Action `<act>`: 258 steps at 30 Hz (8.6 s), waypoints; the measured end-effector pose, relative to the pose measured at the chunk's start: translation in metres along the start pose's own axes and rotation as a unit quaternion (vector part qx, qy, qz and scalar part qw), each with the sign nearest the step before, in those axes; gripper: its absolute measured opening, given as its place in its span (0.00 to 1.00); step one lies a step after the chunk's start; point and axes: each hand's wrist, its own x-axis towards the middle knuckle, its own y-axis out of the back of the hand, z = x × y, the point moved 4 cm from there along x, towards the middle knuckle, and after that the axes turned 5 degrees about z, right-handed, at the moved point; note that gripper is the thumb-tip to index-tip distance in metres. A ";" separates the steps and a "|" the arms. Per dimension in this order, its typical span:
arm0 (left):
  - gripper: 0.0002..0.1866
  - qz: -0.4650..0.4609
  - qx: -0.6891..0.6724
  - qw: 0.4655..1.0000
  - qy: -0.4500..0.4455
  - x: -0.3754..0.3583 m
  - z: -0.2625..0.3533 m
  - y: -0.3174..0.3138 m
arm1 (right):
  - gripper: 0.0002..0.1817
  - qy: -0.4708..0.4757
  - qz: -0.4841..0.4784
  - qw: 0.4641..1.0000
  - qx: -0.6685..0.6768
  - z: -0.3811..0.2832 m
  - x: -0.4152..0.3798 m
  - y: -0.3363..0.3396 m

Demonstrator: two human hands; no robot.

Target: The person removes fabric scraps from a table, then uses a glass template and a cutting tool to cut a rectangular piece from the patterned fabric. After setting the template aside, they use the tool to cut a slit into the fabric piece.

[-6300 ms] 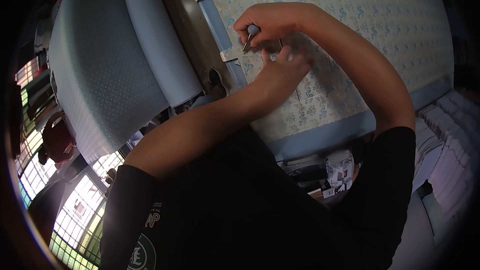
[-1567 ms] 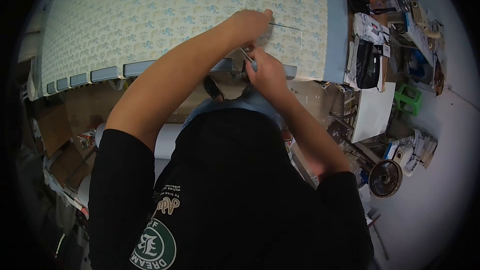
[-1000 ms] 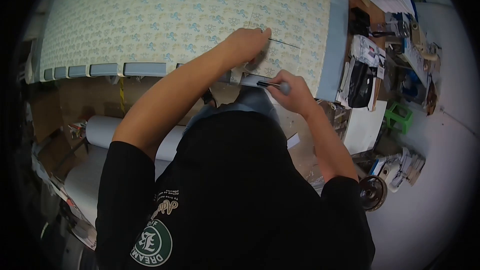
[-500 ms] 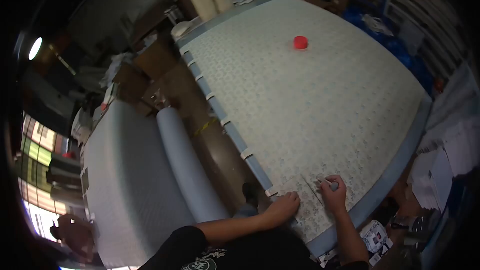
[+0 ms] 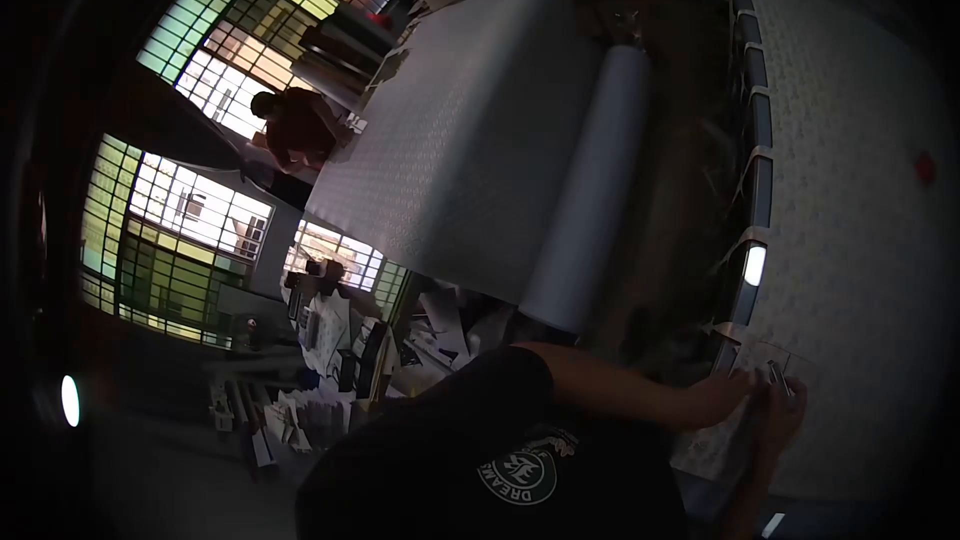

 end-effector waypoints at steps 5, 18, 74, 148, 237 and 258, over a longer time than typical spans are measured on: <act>0.23 -0.009 -0.359 0.913 0.194 0.000 -0.034 -0.026 | 0.16 0.043 -0.039 0.997 0.045 0.000 0.005 -0.021; 0.30 -0.141 0.039 0.985 -0.095 -0.009 -0.002 0.071 | 0.12 0.045 -0.014 0.999 0.020 -0.101 -0.012 -0.047; 0.22 -0.139 0.135 0.979 -0.069 -0.014 0.000 0.074 | 0.11 0.148 -0.065 0.966 -0.199 -0.089 0.005 -0.068; 0.27 -0.158 -0.249 0.948 0.118 0.075 -0.065 0.096 | 0.22 0.027 0.351 0.871 -0.341 0.011 0.027 0.150; 0.41 -0.145 0.068 0.959 -0.233 0.373 -0.217 0.126 | 0.19 -0.035 0.467 0.866 -0.173 -0.074 0.118 -0.108; 0.41 -0.105 0.012 0.955 -0.278 0.630 -0.196 0.081 | 0.22 -0.146 0.366 0.828 -0.399 -0.056 0.114 -0.122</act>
